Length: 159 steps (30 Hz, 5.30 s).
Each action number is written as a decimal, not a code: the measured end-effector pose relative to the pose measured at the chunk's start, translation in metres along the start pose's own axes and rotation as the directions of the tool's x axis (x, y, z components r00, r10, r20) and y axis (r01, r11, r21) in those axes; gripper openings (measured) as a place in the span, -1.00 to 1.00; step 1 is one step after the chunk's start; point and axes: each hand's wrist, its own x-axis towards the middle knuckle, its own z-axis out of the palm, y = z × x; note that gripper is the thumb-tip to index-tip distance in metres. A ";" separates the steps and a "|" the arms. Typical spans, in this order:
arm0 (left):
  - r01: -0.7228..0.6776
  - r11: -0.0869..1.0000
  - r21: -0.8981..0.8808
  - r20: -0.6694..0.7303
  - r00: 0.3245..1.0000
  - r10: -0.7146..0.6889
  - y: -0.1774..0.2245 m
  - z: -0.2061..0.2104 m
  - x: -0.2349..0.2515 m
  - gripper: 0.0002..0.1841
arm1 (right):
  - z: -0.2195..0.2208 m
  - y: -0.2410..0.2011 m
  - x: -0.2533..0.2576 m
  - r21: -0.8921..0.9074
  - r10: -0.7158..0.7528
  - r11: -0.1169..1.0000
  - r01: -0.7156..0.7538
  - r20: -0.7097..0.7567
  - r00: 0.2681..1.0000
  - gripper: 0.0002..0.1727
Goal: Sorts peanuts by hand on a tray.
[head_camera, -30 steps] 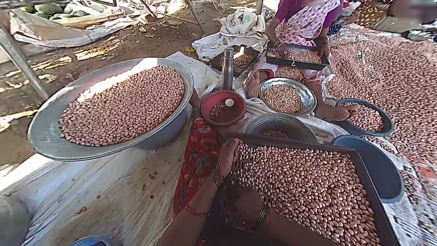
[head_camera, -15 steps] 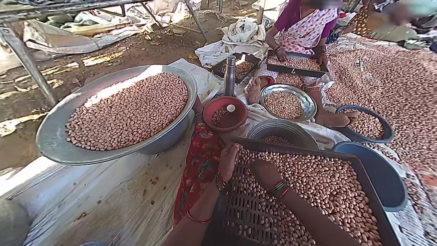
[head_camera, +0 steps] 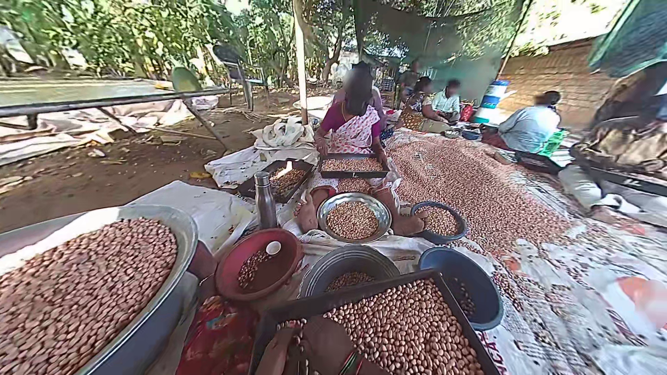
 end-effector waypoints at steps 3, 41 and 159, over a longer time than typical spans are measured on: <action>0.143 0.969 -0.203 0.159 0.981 -0.111 0.005 0.000 -0.004 -0.42 | -0.010 -0.014 -0.004 -0.014 -0.107 0.994 0.108 0.051 0.993 -0.60; -0.181 0.878 -0.443 -0.051 0.983 0.176 0.011 -0.009 -0.006 -0.66 | -0.016 0.022 -0.103 -0.107 -0.004 0.978 0.179 0.849 0.529 -0.67; 0.057 0.963 -0.262 0.034 0.998 -0.050 0.013 -0.002 -0.008 -0.60 | 0.084 0.000 -0.041 -0.311 -0.295 0.887 0.340 0.184 0.938 -0.78</action>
